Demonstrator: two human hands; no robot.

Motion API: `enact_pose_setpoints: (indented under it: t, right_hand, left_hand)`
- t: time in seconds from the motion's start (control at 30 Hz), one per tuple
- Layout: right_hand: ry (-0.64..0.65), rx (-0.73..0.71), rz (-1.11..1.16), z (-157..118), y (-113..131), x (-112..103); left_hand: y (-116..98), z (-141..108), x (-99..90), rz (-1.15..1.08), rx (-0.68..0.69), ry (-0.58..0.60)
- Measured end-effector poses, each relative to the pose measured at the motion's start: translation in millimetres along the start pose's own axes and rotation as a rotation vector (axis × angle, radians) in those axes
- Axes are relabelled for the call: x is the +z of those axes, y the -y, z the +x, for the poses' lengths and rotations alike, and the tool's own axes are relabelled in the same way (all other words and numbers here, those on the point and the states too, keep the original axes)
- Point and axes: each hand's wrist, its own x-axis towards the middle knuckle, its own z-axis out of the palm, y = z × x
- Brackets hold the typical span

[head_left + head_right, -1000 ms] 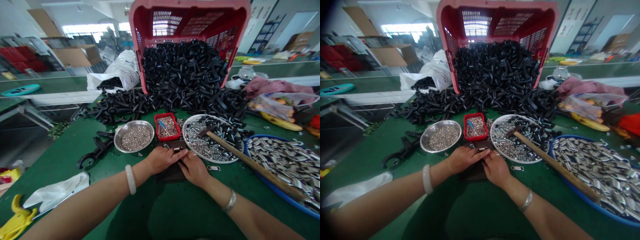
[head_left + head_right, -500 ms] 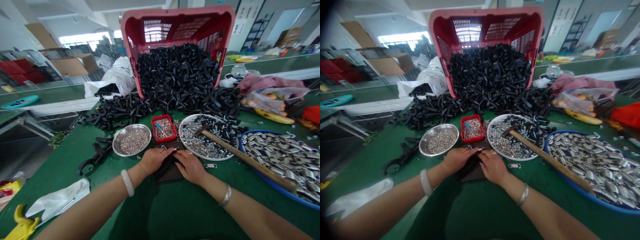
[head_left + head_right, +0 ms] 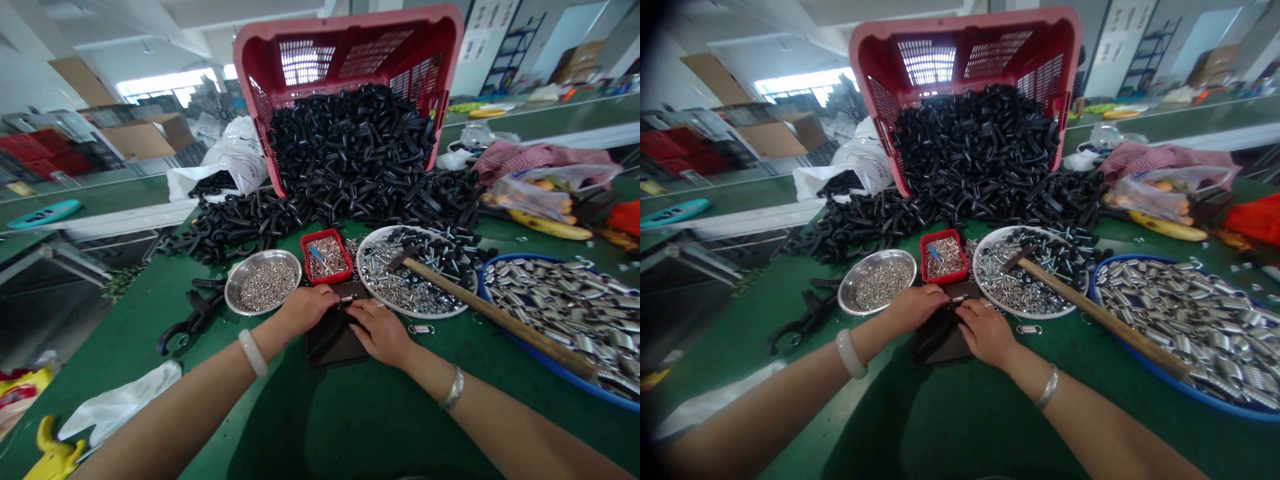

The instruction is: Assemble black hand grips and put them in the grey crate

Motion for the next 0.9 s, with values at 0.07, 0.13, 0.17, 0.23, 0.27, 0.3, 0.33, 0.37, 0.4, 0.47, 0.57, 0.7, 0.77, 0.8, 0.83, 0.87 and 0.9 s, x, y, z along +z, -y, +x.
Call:
enact_pose_setpoints:
  t: [0.07,0.13,0.17,0.23,0.27,0.3,0.33,0.37,0.4,0.47,0.57,0.7,0.77,0.8,0.83,0.87,0.9]
  right_hand:
    - [-0.005,-0.002,0.011,-0.1,-0.5,0.6]
    - [-0.009,-0.005,0.015,0.0,-0.8,0.8]
    - [-0.011,-0.005,0.014,0.2,-0.8,0.6]
    - [-0.011,-0.006,0.016,0.8,-0.4,-0.4]
    - [-0.009,-0.005,0.019,1.1,-0.1,-1.0]
    - [-0.008,-0.006,0.026,1.2,0.0,-1.6]
    - [-0.010,-0.007,0.038,1.2,-0.1,-2.2]
    - [-0.016,-0.009,0.055,0.9,-0.4,-2.6]
    - [-0.031,-0.007,0.075,0.7,-1.1,-3.2]
    - [-0.078,0.009,0.109,0.9,-3.1,-4.8]
    - [-0.124,0.044,0.076,9.7,-5.8,-11.9]
    - [-0.035,0.065,-0.122,50.5,-5.9,-28.6]
    - [0.030,0.104,-0.227,80.2,-6.4,-34.3]
    - [0.069,0.126,-0.262,95.0,-7.1,-35.4]
    - [0.114,0.144,-0.279,108.8,-8.2,-35.3]
    - [0.156,0.151,-0.284,120.7,-9.4,-34.0]
    - [0.191,0.150,-0.279,130.2,-10.4,-32.0]
  left_hand:
    - [3.2,1.9,-0.4,-0.058,-0.005,0.007]
    - [6.8,4.2,-1.0,-0.144,0.012,0.011]
    - [8.6,5.5,-1.6,-0.193,0.023,0.012]
    - [11.7,8.2,-2.8,-0.287,0.028,0.006]
    - [13.1,9.4,-3.2,-0.325,0.011,-0.003]
    - [14.5,10.3,-3.5,-0.354,-0.020,-0.017]
    - [16.0,10.8,-3.6,-0.374,-0.064,-0.033]
    - [17.5,10.8,-3.4,-0.386,-0.111,-0.045]
    - [19.1,10.4,-3.1,-0.388,-0.154,-0.050]
    - [22.3,8.8,-2.3,-0.376,-0.222,-0.041]
    - [24.4,6.2,-2.3,-0.327,-0.313,-0.033]
    - [17.6,4.8,-6.2,-0.304,-0.366,-0.033]
    - [12.2,4.1,-8.2,-0.304,-0.359,-0.023]
    - [9.9,3.5,-8.6,-0.299,-0.363,-0.017]
    - [8.0,2.9,-8.4,-0.293,-0.374,-0.011]
    - [6.6,2.4,-7.7,-0.284,-0.386,-0.008]
    - [5.5,1.9,-6.5,-0.274,-0.392,-0.009]
